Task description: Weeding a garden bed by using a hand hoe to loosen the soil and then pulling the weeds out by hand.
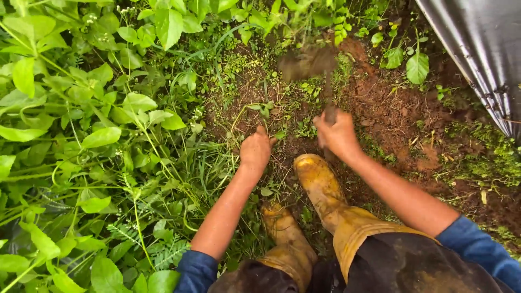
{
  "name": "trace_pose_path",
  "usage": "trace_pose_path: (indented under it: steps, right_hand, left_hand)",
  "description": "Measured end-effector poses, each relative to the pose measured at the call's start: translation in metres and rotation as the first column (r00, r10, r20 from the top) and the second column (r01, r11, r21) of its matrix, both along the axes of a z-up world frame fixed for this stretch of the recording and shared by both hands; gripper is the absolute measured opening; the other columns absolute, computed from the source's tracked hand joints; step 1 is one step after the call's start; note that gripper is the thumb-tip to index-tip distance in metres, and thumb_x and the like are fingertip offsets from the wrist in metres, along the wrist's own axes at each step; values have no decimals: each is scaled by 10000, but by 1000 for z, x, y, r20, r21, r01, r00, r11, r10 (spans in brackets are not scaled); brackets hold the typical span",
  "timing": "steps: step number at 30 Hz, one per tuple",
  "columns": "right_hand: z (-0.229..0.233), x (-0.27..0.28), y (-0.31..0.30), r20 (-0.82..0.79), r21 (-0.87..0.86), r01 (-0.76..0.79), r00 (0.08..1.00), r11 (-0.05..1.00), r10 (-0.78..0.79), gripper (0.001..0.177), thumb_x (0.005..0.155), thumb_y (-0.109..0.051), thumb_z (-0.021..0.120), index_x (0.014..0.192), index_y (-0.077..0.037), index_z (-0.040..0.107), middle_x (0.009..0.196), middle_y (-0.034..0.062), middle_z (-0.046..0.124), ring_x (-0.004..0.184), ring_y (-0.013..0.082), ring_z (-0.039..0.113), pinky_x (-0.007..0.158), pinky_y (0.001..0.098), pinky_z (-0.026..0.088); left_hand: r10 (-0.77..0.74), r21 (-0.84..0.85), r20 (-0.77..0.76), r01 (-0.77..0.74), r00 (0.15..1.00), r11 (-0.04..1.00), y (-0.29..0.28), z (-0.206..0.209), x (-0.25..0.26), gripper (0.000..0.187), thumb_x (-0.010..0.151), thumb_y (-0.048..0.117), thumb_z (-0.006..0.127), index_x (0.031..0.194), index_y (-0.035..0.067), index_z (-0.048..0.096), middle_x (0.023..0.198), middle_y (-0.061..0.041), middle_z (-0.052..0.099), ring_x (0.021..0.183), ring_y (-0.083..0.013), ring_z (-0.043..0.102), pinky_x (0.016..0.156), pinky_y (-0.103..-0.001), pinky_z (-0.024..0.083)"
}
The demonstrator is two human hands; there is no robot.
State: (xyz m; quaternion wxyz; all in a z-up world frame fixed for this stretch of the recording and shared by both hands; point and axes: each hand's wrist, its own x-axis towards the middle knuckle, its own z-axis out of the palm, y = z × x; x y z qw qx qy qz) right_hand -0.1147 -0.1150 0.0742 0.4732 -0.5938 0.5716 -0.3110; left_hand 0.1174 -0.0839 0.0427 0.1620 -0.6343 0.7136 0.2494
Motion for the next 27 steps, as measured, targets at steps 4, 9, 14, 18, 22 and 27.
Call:
trace_pose_path:
  steps: [4, 9, 14, 18, 22, 27]
  right_hand:
    - [-23, 1, 34, 201, 455, 67, 964, 888, -175, 255, 966, -62, 623, 724, -37, 547, 445, 95, 529, 329, 180, 538, 390, 322, 491]
    - [-21, -11, 1, 146, 526, 37, 980, 850, -133, 110, 1021, -69, 592, 916, -38, 582, 551, 62, 558, 378, 153, 555, 334, 301, 501]
    - [-43, 15, -34, 294, 428, -91, 955, 899, -43, 148, 1079, -86, 512, 936, -74, 549, 591, 1, 514, 401, 118, 519, 399, 278, 517]
    - [-53, -6, 38, 393, 606, -113, 903, 788, -173, 251, 960, -131, 556, 733, -57, 476, 362, 103, 411, 236, 223, 426, 267, 384, 424]
    - [-43, -35, 35, 318, 702, -142, 939, 698, -128, 284, 946, -103, 574, 675, -38, 521, 383, 45, 408, 226, 158, 388, 218, 330, 364]
    - [-52, 6, -8, 394, 578, -112, 906, 808, -156, 246, 980, -97, 608, 750, -56, 529, 430, 46, 419, 257, 133, 390, 242, 319, 367]
  left_hand:
    - [-91, 7, 44, 90, 995, 996, 19, -47, 10, 368, 1028, 279, 501, 993, -16, 719, 643, -102, 655, 568, -224, 698, 454, -347, 588]
    - [-100, -64, -49, 96, 994, 993, 32, -57, 25, 258, 950, 74, 515, 1012, 30, 762, 740, -138, 744, 674, -278, 761, 548, -404, 613]
    - [-68, -128, -141, 50, 988, 990, 33, -52, 30, 246, 886, 62, 525, 916, 42, 769, 704, -144, 733, 642, -309, 755, 531, -426, 599]
    - [-41, -60, -104, 35, 994, 998, 37, -48, 27, 263, 951, 134, 523, 989, 50, 770, 741, -161, 745, 664, -295, 756, 601, -434, 626]
    - [-75, -67, -189, 63, 979, 996, 43, -41, 31, 253, 939, 200, 567, 960, 53, 772, 732, -147, 743, 673, -321, 761, 603, -452, 613]
    - [-114, -92, -196, 97, 974, 991, 39, -37, 31, 299, 970, 275, 556, 990, 73, 775, 801, -151, 765, 741, -315, 774, 681, -449, 622]
